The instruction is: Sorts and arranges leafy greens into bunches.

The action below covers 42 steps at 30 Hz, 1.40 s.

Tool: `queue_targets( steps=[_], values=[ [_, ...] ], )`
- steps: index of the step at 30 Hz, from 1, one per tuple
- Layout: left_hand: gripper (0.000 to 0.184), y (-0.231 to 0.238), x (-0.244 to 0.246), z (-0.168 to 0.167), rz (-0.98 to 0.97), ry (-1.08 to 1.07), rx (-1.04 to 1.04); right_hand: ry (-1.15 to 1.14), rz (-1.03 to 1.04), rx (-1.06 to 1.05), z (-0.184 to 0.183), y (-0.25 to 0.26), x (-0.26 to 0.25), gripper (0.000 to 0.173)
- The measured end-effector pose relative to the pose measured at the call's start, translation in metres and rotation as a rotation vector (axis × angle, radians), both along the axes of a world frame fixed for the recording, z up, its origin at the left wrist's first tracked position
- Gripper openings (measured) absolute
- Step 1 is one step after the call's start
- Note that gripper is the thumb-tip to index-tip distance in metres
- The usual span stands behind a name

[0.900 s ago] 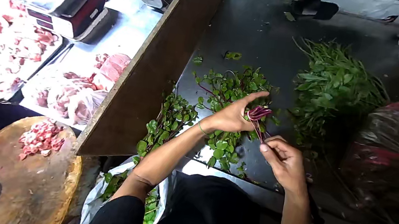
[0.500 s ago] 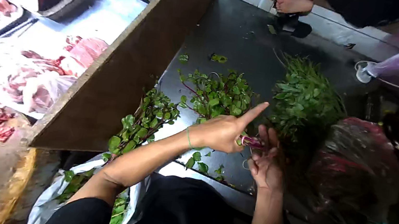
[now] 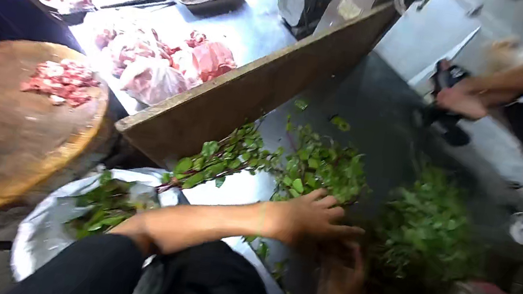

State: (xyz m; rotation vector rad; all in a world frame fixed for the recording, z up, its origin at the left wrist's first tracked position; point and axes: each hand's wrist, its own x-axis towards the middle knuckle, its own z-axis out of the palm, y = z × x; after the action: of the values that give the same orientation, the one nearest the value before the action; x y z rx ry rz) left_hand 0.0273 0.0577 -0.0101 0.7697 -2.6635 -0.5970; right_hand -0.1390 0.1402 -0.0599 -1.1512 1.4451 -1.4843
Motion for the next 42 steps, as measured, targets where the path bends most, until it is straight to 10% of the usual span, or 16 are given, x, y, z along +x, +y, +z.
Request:
queue_targets(
  steps=[3,6,10,16,22,32,36,42],
  values=[
    [0.029,0.023,0.043,0.014,0.224,0.255,0.258,-0.015,-0.013,-0.154,0.009,0.000,0.010,0.021],
    [0.048,0.016,0.082,-0.007,0.328,0.307,0.748,0.084,0.025,-0.272,0.008,0.000,0.033,0.026],
    [0.036,0.030,0.095,-0.061,0.442,0.881,1.208,0.369,0.298,-0.214,-0.026,0.015,0.070,0.037],
    [0.070,0.044,0.139,-0.080,0.701,0.575,0.983,0.542,0.673,-0.007,-0.051,0.021,0.066,0.037],
    [0.055,0.042,0.189,-0.041,0.769,0.370,0.624,0.615,0.754,0.180,-0.057,0.023,0.029,0.029],
    [0.067,0.063,0.229,-0.110,1.236,-0.444,0.543,0.586,0.082,0.484,-0.072,-0.020,-0.053,0.027],
    [0.073,0.062,0.215,-0.077,1.206,-0.345,0.411,0.599,-0.033,0.639,-0.092,-0.041,-0.077,0.032],
    [0.033,0.019,0.130,-0.070,0.932,0.117,0.425,0.188,-0.009,0.694,-0.094,-0.032,-0.074,0.021]
  ],
)
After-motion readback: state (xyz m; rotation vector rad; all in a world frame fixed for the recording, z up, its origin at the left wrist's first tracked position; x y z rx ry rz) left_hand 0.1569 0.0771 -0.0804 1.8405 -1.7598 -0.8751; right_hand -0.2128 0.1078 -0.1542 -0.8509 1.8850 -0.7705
